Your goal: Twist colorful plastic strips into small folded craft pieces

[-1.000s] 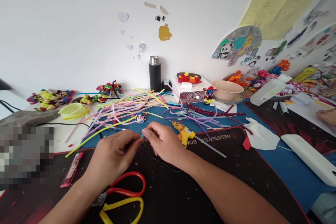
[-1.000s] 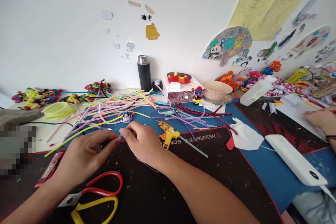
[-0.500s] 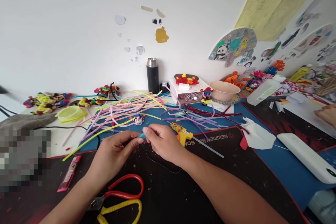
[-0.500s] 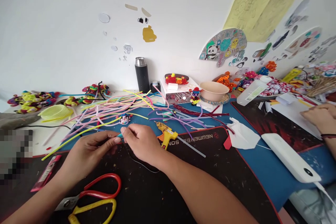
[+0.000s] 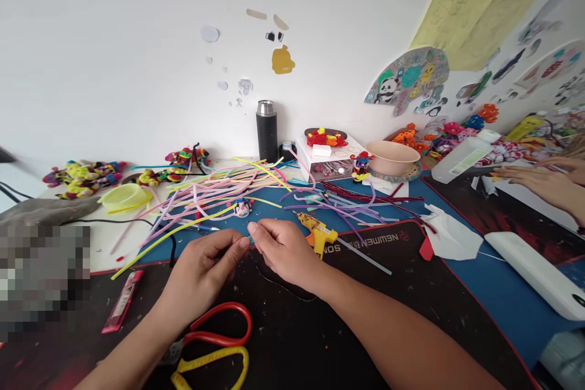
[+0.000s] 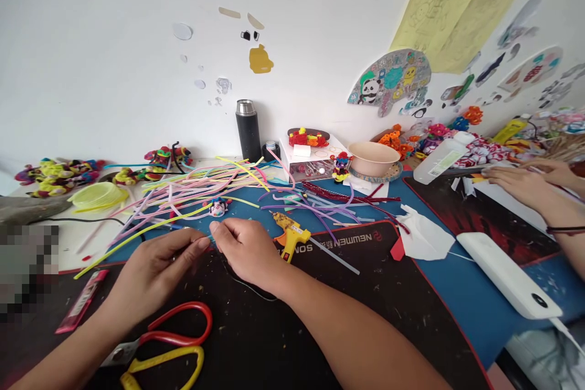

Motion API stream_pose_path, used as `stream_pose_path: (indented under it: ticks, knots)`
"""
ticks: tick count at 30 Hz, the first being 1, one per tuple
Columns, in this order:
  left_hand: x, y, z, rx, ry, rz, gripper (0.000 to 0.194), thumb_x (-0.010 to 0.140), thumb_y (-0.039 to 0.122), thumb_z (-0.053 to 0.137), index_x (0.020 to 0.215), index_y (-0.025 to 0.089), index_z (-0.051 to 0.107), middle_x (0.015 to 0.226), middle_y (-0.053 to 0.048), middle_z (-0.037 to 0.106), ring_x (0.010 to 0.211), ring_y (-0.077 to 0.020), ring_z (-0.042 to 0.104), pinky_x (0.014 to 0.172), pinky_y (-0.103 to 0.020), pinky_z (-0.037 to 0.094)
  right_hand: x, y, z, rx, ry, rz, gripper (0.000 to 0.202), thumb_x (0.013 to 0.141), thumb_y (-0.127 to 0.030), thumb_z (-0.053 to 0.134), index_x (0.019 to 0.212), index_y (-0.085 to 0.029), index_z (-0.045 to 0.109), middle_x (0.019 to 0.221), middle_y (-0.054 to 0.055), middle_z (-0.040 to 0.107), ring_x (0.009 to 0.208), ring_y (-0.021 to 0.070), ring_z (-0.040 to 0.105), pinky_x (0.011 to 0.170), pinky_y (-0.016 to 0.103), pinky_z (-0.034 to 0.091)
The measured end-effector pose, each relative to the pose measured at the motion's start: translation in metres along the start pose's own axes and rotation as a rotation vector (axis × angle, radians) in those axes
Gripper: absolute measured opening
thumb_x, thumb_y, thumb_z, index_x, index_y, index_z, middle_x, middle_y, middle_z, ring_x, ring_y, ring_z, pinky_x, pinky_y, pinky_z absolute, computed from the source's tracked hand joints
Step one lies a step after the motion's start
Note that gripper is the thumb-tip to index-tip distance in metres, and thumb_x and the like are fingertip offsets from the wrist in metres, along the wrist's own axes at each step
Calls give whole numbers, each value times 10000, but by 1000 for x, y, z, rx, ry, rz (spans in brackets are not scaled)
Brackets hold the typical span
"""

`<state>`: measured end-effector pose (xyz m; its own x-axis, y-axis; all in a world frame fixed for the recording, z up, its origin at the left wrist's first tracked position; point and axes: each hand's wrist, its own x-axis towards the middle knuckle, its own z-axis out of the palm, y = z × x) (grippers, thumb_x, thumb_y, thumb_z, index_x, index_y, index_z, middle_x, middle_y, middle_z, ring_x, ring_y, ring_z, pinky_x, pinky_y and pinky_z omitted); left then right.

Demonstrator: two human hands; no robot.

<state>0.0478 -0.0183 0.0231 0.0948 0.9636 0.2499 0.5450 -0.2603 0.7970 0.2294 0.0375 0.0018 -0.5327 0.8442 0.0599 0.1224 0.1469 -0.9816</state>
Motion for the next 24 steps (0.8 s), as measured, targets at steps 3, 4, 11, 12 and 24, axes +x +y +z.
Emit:
stream_pose_path:
  ticks: [3, 4, 11, 12, 24]
  knots:
    - [2, 1, 7, -362, -71, -253, 538, 971, 631, 646, 626, 229, 551, 492, 56, 443, 445, -123, 387, 451, -250, 302, -1, -2, -1, -13, -15, -14, 528, 1106, -586, 499, 715, -237, 435, 534, -66, 405, 528, 120, 391, 546, 284, 264]
    - [2, -1, 9, -473, -83, -320, 545, 936, 667, 674, 632, 231, 554, 479, 75, 389, 427, -112, 331, 435, -249, 267, -1, -3, -1, -13, -20, -13, 525, 1107, -587, 498, 721, -235, 449, 535, -66, 409, 529, 120, 393, 547, 284, 266]
    - [0, -12, 10, -424, -90, -308, 531, 964, 698, 677, 775, 201, 693, 524, 57, 482, 497, -121, 395, 509, -248, 308, 0, -5, -3, 5, -4, 36, 524, 1104, -603, 494, 739, -227, 514, 535, -66, 432, 516, 121, 420, 551, 278, 303]
    - [0, -13, 8, -385, -74, -290, 547, 959, 708, 676, 754, 201, 686, 534, 52, 485, 510, -127, 410, 518, -252, 326, 0, -4, -3, 4, 4, 40, 533, 1100, -618, 496, 736, -229, 510, 536, -64, 433, 519, 123, 425, 552, 277, 307]
    - [10, -12, -5, -425, 76, -381, 613, 853, 790, 727, 714, 193, 704, 524, 32, 506, 467, -143, 492, 446, -254, 392, -1, -1, 1, 53, 18, 33, 572, 1097, -667, 495, 714, -242, 464, 498, -66, 434, 490, 125, 425, 544, 274, 321]
